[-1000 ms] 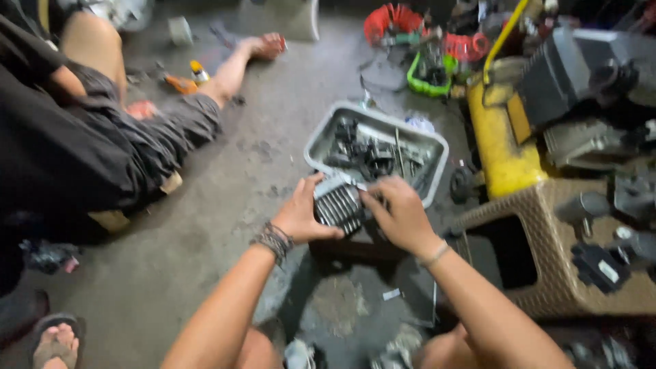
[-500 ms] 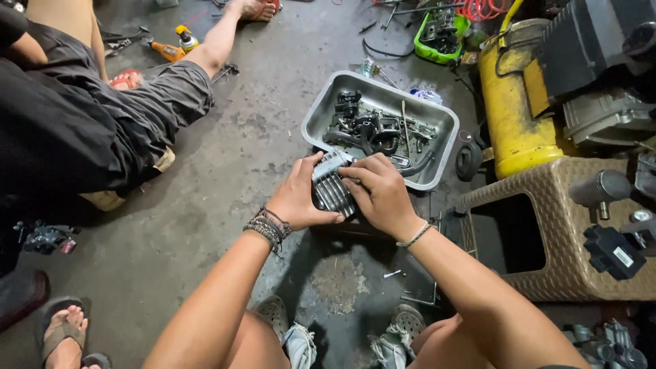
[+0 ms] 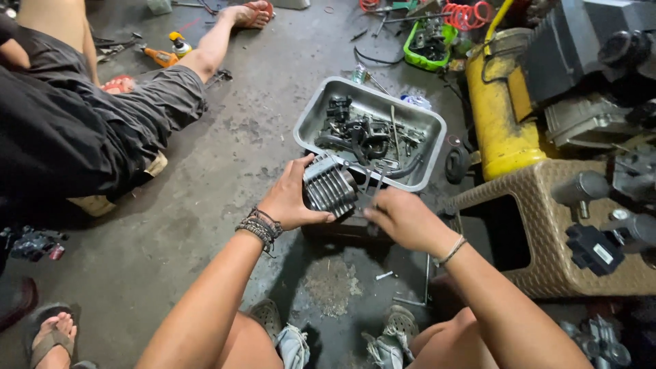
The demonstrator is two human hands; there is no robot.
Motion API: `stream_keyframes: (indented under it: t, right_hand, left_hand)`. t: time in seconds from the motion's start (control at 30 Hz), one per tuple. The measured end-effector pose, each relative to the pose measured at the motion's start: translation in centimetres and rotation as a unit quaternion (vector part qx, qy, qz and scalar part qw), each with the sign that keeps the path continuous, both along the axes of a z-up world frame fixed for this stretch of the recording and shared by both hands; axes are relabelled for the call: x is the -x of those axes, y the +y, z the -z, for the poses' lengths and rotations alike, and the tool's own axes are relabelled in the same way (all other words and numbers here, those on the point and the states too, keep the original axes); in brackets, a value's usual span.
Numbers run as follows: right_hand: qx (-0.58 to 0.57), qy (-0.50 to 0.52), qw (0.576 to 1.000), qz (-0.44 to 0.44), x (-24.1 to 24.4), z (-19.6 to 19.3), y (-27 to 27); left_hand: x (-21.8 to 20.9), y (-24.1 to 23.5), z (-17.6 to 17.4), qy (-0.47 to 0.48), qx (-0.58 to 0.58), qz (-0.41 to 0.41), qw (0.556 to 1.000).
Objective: Inspecting and assembling motorcycle engine components, specifically focusing on the cylinder block and piston assembly.
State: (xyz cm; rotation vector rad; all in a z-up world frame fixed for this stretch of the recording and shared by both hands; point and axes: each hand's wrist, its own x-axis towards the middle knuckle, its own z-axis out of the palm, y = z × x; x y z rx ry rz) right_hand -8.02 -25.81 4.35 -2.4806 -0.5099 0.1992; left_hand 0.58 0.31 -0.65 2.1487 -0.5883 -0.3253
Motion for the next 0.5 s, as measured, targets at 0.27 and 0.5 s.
stream_keyframes:
  t: [0.27,0.5]
  right_hand:
    - [-0.143,-0.255,0.954,0.066,-2.7,0.8,1.8]
    - [-0.123,-0.266,0.956,0.033,-3.5,3.7,2.5]
  left_hand:
    - [0.6,-0.6,-1.2,-0.038,-0.032,0.026,0.998]
    - [0.0,-0.2,-0.1,-0.037,-0.020,0.004,0.999]
